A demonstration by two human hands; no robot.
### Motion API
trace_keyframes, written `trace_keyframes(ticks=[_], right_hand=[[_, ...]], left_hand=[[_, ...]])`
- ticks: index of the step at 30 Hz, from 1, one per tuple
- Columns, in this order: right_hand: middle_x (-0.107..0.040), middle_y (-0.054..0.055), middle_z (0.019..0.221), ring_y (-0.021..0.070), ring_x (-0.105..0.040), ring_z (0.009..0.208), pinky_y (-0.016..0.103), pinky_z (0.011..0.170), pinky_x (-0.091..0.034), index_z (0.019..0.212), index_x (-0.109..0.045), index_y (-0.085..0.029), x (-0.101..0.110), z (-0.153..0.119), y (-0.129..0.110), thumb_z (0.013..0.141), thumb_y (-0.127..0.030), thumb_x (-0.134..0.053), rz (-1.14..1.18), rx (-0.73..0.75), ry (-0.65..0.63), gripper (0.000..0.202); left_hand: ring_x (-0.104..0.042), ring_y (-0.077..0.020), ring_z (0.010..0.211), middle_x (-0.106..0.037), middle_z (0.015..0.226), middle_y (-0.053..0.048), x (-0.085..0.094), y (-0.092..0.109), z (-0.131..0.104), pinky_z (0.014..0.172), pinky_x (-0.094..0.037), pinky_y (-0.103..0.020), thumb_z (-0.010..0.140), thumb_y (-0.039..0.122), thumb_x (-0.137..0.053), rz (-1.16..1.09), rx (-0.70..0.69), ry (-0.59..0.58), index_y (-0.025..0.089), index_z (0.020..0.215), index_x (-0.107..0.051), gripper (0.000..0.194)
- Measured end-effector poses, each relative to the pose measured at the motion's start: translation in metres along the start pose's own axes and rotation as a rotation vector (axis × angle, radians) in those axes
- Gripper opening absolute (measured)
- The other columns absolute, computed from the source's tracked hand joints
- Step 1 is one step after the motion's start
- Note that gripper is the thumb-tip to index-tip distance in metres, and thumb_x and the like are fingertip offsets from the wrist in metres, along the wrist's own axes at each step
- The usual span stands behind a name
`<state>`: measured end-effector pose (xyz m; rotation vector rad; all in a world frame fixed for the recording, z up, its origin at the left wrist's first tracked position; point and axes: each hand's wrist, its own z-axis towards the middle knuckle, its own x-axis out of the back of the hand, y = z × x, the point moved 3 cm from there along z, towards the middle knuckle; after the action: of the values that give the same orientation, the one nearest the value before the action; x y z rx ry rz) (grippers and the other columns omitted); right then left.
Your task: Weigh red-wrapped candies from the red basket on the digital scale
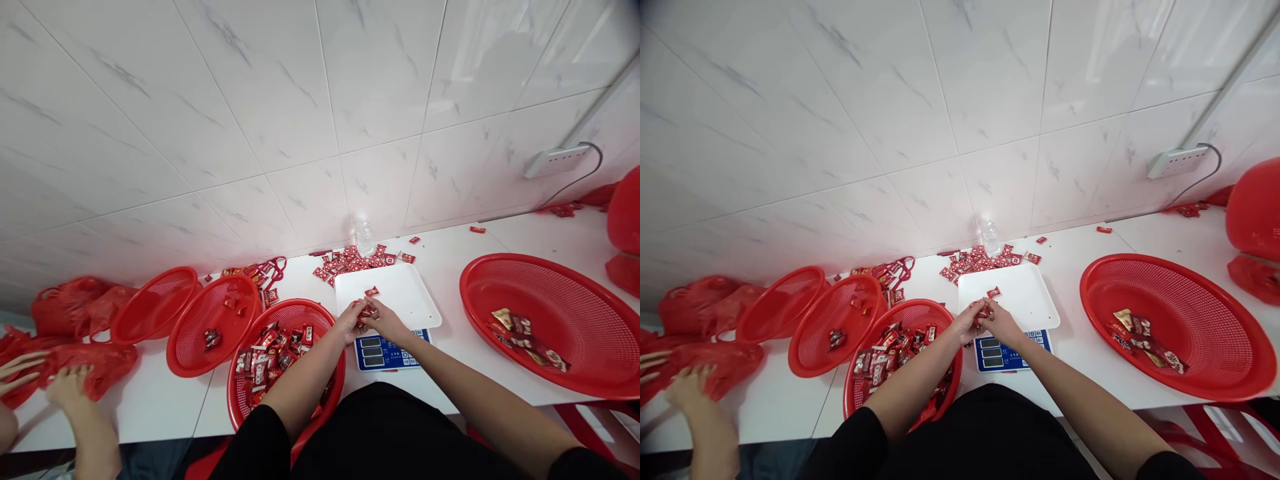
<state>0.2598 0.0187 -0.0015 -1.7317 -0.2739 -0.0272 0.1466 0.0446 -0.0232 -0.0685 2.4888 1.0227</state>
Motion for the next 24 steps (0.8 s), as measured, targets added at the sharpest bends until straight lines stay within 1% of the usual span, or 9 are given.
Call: trace_keyframes(ticks=[4, 6, 9, 11, 14, 15, 17, 20, 24], right_hand=[[-0.06, 0.009, 0.119, 0.0163, -0.064, 0.085, 0.034, 0.08, -0.052, 0.132, -0.039, -0.019, -0.005, 0.005, -0.004, 0.074, -0.026, -0.058, 0.233, -0.052, -0.061, 0.062], [-0.06, 0.009, 0.119, 0.0161, -0.065, 0.084, 0.033, 0.076, -0.054, 0.13, -0.041, -0.02, -0.005, 0.01, -0.002, 0.077, -0.027, -0.054, 0.243, -0.046, -0.056, 0.055], [-0.06, 0.009, 0.118, 0.0173, -0.064, 0.088, 0.038, 0.082, -0.052, 0.125, -0.047, -0.019, 0.005, 0.022, 0.006, 0.082, -0.027, -0.047, -0.041, -0.006, 0.062, 0.044], [-0.055, 0.009, 0.126, 0.0212, -0.057, 0.105, 0.044, 0.095, -0.042, 0.12, -0.053, -0.02, 0.013, 0.03, 0.013, 0.08, -0.023, -0.05, -0.197, 0.019, 0.121, 0.04], [-0.041, 0.007, 0.141, 0.0273, -0.031, 0.131, 0.049, 0.107, -0.024, 0.114, -0.059, -0.022, 0.018, 0.039, 0.022, 0.074, -0.011, -0.054, -0.358, 0.062, 0.071, 0.041], [-0.037, 0.006, 0.143, 0.0283, -0.023, 0.135, 0.05, 0.108, -0.021, 0.114, -0.06, -0.022, 0.018, 0.041, 0.025, 0.074, -0.008, -0.054, -0.434, 0.077, 0.035, 0.043], [-0.034, 0.005, 0.145, 0.0292, -0.015, 0.137, 0.053, 0.107, -0.017, 0.117, -0.058, -0.023, 0.015, 0.044, 0.031, 0.074, -0.005, -0.052, -0.553, 0.093, -0.025, 0.047], [-0.04, 0.007, 0.141, 0.029, -0.019, 0.135, 0.051, 0.107, -0.017, 0.116, -0.059, -0.022, 0.014, 0.043, 0.038, 0.075, -0.002, -0.048, -0.544, 0.078, -0.031, 0.047], [-0.055, 0.011, 0.123, 0.028, -0.039, 0.123, 0.044, 0.104, -0.026, 0.1, -0.065, -0.02, 0.018, 0.037, 0.044, 0.076, -0.007, -0.049, -0.422, 0.02, 0.003, 0.032]], left_hand=[[-0.049, -0.0042, 0.045, -0.055, 0.061, 0.006, 0.006, 0.005, -0.007, 0.043, -0.036, -0.014, 0.069, 0.028, -0.068, -0.128, 0.012, 0.037, 0.019, 0.087, -0.058, 0.022], [-0.05, -0.0052, 0.045, -0.055, 0.059, 0.005, 0.011, 0.007, -0.012, 0.041, -0.035, -0.014, 0.069, 0.024, -0.066, -0.171, 0.022, 0.057, 0.018, 0.086, -0.058, 0.02], [-0.051, -0.0052, 0.046, -0.058, 0.064, 0.003, 0.019, 0.01, -0.018, 0.038, -0.033, -0.013, 0.069, 0.021, -0.063, -0.236, 0.039, 0.058, 0.017, 0.088, -0.057, 0.02], [-0.051, -0.0052, 0.046, -0.059, 0.067, 0.002, 0.024, 0.011, -0.022, 0.037, -0.032, -0.012, 0.07, 0.02, -0.062, -0.264, 0.057, 0.048, 0.018, 0.091, -0.057, 0.021], [-0.05, -0.0055, 0.044, -0.059, 0.067, 0.001, 0.028, 0.013, -0.027, 0.036, -0.031, -0.013, 0.071, 0.02, -0.059, -0.294, 0.075, 0.006, 0.017, 0.091, -0.056, 0.021], [-0.05, -0.0054, 0.044, -0.06, 0.067, 0.001, 0.029, 0.013, -0.028, 0.036, -0.032, -0.013, 0.071, 0.02, -0.059, -0.299, 0.082, -0.006, 0.017, 0.091, -0.056, 0.021], [-0.051, -0.0055, 0.044, -0.061, 0.069, 0.0, 0.029, 0.013, -0.031, 0.036, -0.032, -0.013, 0.071, 0.021, -0.059, -0.299, 0.096, -0.014, 0.016, 0.092, -0.057, 0.021], [-0.051, -0.0054, 0.045, -0.063, 0.073, -0.002, 0.028, 0.012, -0.034, 0.035, -0.033, -0.013, 0.072, 0.021, -0.059, -0.29, 0.115, -0.013, 0.015, 0.092, -0.057, 0.021], [-0.052, -0.0059, 0.046, -0.063, 0.072, -0.001, 0.027, 0.012, -0.036, 0.036, -0.034, -0.014, 0.072, 0.021, -0.06, -0.273, 0.107, -0.053, 0.016, 0.097, -0.058, 0.025]])
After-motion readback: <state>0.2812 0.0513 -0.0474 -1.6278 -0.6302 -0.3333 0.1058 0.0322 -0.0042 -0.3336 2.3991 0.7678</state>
